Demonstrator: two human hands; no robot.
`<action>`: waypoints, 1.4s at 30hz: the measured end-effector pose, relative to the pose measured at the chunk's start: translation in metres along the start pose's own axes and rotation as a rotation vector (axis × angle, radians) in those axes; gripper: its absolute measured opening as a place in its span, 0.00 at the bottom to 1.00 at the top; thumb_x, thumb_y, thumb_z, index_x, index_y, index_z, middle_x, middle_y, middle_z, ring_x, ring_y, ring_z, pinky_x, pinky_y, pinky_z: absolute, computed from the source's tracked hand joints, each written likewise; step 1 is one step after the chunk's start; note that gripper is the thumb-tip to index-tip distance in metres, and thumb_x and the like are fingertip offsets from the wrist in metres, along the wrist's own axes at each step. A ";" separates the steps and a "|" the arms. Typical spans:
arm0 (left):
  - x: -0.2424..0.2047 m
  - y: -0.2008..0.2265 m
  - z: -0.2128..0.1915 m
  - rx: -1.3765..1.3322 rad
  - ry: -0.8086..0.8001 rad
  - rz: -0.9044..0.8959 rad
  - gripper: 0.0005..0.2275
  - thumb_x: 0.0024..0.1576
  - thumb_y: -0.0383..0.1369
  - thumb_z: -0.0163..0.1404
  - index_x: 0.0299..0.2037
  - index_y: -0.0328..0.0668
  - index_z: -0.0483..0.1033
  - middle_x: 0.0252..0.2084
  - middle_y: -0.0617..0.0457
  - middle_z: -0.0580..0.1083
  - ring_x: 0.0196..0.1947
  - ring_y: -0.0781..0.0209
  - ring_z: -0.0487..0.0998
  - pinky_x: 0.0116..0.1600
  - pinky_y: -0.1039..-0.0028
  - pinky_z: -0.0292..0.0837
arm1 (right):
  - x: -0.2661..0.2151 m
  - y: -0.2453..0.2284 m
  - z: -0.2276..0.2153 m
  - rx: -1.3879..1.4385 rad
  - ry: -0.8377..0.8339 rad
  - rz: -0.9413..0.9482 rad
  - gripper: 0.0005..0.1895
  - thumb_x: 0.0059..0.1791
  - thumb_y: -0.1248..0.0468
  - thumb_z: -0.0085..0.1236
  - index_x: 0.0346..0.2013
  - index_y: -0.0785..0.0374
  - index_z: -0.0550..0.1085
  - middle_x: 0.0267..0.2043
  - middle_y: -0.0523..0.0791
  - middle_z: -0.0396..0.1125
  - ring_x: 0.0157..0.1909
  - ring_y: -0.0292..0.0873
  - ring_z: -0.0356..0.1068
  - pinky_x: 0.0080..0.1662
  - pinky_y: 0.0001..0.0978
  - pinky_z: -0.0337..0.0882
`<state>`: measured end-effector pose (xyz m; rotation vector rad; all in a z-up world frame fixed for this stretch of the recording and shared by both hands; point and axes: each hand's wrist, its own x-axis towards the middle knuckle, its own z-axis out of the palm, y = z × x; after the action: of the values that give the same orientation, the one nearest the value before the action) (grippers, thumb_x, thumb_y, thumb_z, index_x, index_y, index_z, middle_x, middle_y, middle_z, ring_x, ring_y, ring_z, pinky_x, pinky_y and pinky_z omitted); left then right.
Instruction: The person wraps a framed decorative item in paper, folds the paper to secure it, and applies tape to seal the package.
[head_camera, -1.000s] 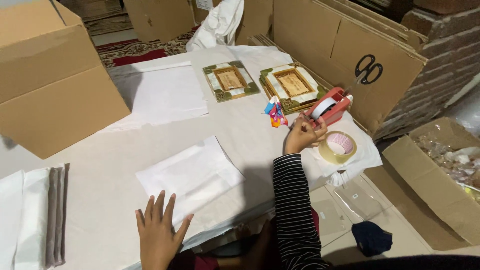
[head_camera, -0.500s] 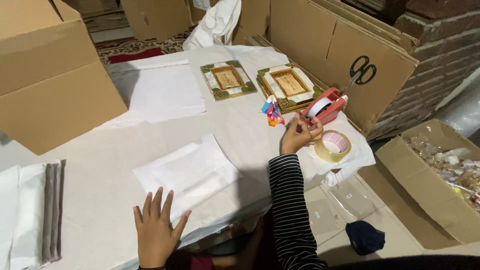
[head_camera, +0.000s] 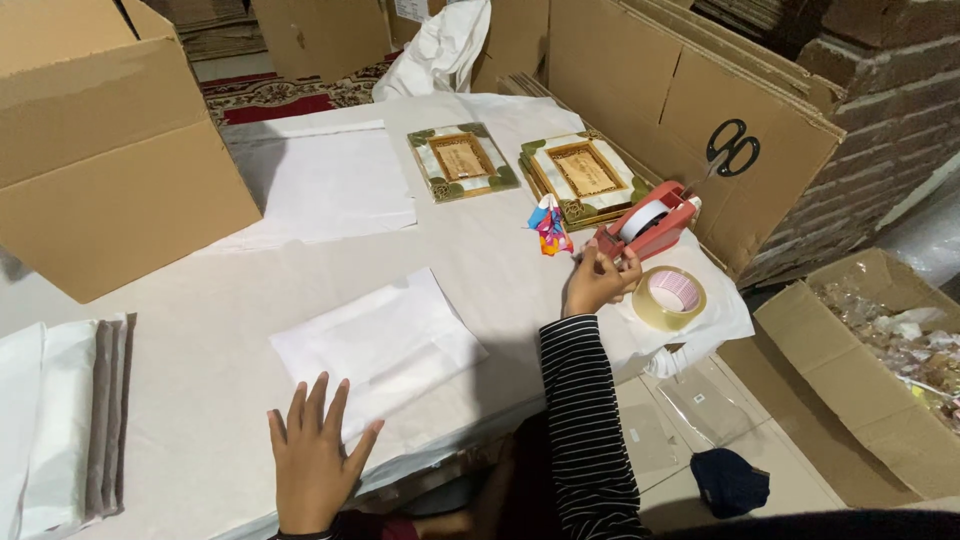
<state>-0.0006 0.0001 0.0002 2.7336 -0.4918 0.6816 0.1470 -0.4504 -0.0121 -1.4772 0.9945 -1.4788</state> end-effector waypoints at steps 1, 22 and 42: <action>0.000 0.000 0.001 -0.008 0.000 -0.006 0.32 0.56 0.59 0.43 0.69 0.58 0.63 0.74 0.52 0.60 0.77 0.47 0.54 0.72 0.39 0.47 | -0.002 -0.002 -0.001 -0.048 -0.003 0.078 0.16 0.46 0.48 0.66 0.20 0.54 0.81 0.61 0.30 0.57 0.67 0.44 0.52 0.67 0.60 0.39; 0.001 0.005 -0.008 -0.003 0.038 0.005 0.31 0.56 0.58 0.44 0.69 0.58 0.63 0.73 0.52 0.62 0.75 0.47 0.57 0.70 0.37 0.50 | 0.018 0.032 0.028 -0.148 0.225 -0.094 0.26 0.44 0.50 0.71 0.08 0.58 0.71 0.46 0.34 0.70 0.60 0.51 0.61 0.61 0.56 0.54; 0.001 0.005 -0.011 -0.013 0.015 -0.008 0.31 0.56 0.59 0.43 0.68 0.56 0.64 0.73 0.51 0.62 0.76 0.46 0.56 0.70 0.35 0.50 | 0.016 0.032 0.036 -0.192 0.343 -0.196 0.18 0.42 0.57 0.70 0.11 0.58 0.75 0.44 0.38 0.70 0.58 0.52 0.62 0.61 0.60 0.55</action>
<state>-0.0061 -0.0009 0.0115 2.7153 -0.4803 0.6935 0.1830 -0.4766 -0.0356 -1.5198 1.2532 -1.8661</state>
